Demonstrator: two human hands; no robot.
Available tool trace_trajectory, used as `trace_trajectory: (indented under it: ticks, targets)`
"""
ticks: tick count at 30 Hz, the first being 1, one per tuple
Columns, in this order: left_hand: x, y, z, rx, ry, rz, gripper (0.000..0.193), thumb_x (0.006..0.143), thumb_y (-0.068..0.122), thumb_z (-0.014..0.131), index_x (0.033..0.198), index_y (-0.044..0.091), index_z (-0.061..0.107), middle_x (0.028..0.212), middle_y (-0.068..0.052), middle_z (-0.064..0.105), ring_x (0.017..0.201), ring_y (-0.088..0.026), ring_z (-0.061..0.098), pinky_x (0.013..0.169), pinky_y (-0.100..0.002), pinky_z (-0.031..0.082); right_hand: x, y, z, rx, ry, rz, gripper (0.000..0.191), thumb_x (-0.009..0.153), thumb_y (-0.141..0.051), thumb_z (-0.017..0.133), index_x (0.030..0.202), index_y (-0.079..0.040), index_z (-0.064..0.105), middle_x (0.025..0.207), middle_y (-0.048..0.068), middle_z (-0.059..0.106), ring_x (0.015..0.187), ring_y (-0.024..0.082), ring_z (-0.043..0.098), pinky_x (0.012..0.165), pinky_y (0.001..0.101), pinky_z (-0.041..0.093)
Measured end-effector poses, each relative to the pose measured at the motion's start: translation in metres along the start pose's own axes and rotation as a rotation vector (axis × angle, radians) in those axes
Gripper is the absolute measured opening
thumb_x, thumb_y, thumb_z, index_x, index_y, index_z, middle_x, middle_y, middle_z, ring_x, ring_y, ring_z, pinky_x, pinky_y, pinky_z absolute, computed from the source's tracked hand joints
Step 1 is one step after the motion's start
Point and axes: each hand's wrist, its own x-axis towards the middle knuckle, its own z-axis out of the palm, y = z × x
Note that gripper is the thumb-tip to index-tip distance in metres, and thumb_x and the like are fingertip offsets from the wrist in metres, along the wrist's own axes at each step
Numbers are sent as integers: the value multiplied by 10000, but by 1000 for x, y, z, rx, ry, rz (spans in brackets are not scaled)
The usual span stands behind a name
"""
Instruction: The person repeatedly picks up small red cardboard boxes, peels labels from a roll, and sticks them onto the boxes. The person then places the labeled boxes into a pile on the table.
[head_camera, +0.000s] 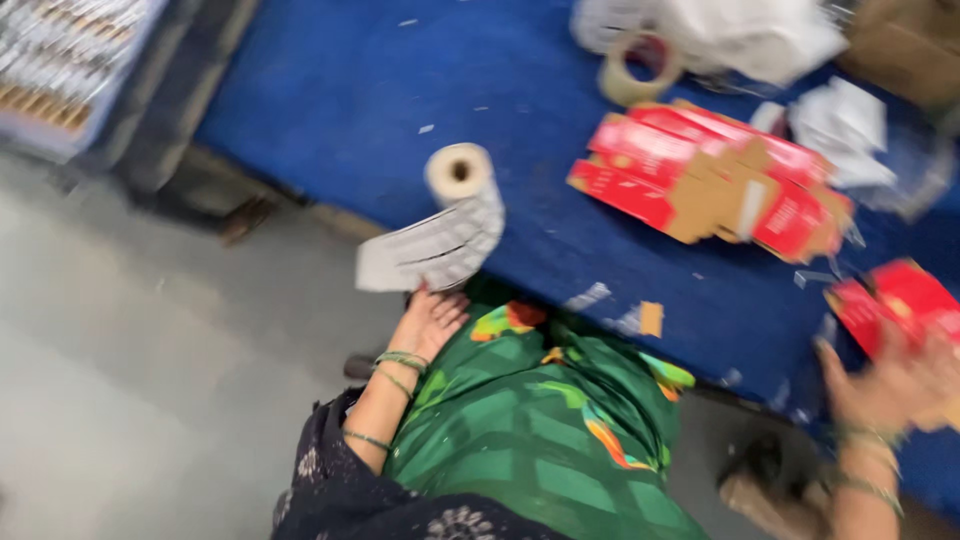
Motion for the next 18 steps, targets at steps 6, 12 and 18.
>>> trace_trajectory:
  ticks: [6, 12, 18]
  targets:
    - [4, 1, 19, -62, 159, 262, 610, 942, 523, 561, 1363, 83, 573, 1375, -93, 612, 1356, -304, 518, 1167, -522, 377, 5, 21, -21, -91, 36, 131, 401, 907, -342, 834, 1240, -172, 689, 1427, 198, 545, 1371, 418, 502, 1148, 531, 394]
    - [-6, 39, -20, -225, -632, 520, 521, 1149, 468, 453, 1165, -16, 646, 1028, -163, 716, 926, -283, 657, 954, -398, 504, 24, 58, -45, -139, 133, 249, 290, 901, -203, 831, 1171, -170, 732, 1450, 228, 554, 1434, 444, 436, 1201, 549, 346]
    - [-13, 106, -17, -41, -177, 742, 516, 1122, 400, 522, 1481, 31, 561, 1475, -119, 586, 1331, -253, 581, 1178, -423, 429, 56, 11, -39, 208, 254, 256, 280, 921, -68, 734, 1200, -88, 726, 1317, 158, 638, 1284, 354, 569, 1140, 475, 433]
